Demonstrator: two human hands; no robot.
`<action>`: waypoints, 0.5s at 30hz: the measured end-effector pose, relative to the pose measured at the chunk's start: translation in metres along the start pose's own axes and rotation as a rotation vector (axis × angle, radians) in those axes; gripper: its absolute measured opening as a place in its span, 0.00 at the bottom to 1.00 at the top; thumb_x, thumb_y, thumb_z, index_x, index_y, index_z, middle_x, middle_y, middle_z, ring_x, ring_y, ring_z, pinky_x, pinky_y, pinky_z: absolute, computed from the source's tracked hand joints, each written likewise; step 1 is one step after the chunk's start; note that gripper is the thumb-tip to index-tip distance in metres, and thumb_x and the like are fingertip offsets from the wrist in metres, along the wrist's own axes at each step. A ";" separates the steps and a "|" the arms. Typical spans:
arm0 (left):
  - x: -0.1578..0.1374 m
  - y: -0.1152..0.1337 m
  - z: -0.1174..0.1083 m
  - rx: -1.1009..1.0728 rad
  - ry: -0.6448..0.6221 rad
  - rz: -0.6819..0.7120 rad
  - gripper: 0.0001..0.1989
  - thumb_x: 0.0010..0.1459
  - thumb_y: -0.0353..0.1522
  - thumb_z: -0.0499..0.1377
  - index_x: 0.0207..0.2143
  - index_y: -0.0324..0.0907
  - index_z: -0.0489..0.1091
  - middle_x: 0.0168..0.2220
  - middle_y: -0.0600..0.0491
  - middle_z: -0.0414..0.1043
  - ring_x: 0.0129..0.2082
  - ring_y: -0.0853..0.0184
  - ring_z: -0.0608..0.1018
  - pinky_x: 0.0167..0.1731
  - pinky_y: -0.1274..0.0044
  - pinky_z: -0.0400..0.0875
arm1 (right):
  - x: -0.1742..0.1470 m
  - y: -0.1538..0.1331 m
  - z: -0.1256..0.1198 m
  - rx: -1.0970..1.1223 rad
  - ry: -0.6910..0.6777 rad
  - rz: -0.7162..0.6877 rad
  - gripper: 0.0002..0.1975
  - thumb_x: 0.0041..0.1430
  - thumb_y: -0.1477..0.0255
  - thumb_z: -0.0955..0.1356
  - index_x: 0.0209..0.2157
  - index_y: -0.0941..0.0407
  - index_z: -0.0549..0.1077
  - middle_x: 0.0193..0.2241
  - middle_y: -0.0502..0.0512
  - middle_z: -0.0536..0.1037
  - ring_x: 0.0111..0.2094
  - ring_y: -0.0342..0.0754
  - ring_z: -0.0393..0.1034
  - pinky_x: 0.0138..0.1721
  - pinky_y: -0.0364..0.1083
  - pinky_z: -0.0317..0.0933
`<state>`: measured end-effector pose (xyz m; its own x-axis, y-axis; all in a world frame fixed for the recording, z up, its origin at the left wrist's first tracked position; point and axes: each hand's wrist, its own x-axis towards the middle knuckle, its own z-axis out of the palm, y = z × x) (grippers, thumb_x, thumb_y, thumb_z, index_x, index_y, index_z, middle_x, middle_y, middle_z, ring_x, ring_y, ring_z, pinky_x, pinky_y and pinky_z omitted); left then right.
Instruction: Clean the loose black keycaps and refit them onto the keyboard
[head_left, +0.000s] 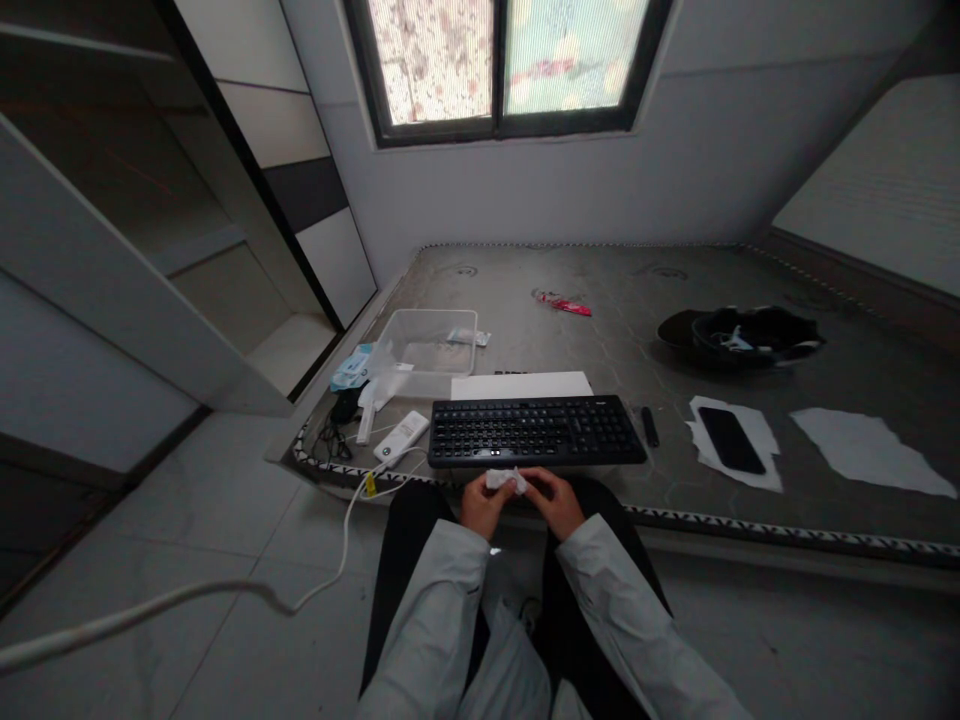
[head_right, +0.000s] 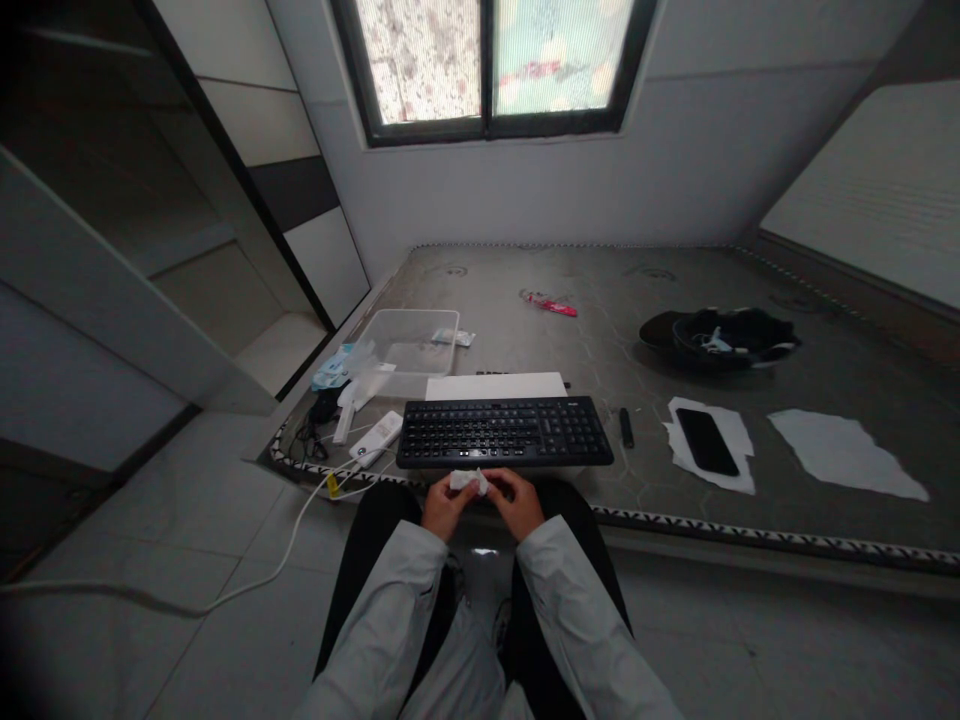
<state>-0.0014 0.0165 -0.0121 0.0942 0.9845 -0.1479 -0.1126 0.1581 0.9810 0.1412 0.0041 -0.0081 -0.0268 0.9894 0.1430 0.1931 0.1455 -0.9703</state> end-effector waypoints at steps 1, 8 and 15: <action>0.000 0.001 0.000 -0.005 0.000 0.002 0.17 0.41 0.38 0.64 0.33 0.35 0.74 0.32 0.47 0.77 0.32 0.62 0.76 0.35 0.74 0.70 | 0.000 -0.001 0.000 -0.003 0.004 -0.009 0.14 0.51 0.62 0.65 0.35 0.56 0.74 0.34 0.56 0.76 0.36 0.51 0.70 0.38 0.48 0.64; 0.000 -0.001 -0.003 0.063 -0.008 0.033 0.15 0.43 0.38 0.62 0.31 0.35 0.76 0.31 0.47 0.77 0.32 0.61 0.77 0.37 0.73 0.69 | -0.001 -0.004 -0.001 -0.050 0.001 -0.032 0.12 0.51 0.65 0.65 0.35 0.55 0.74 0.33 0.55 0.76 0.34 0.49 0.69 0.37 0.46 0.63; 0.001 -0.003 -0.001 0.022 -0.064 0.000 0.16 0.46 0.39 0.60 0.34 0.36 0.75 0.30 0.49 0.77 0.30 0.63 0.76 0.31 0.75 0.69 | -0.001 -0.003 0.001 -0.072 0.038 -0.007 0.11 0.50 0.65 0.66 0.33 0.56 0.73 0.30 0.54 0.75 0.31 0.48 0.68 0.33 0.45 0.63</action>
<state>-0.0022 0.0174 -0.0158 0.1572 0.9775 -0.1407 -0.0910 0.1562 0.9835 0.1395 0.0031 -0.0054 0.0089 0.9874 0.1582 0.2631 0.1504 -0.9530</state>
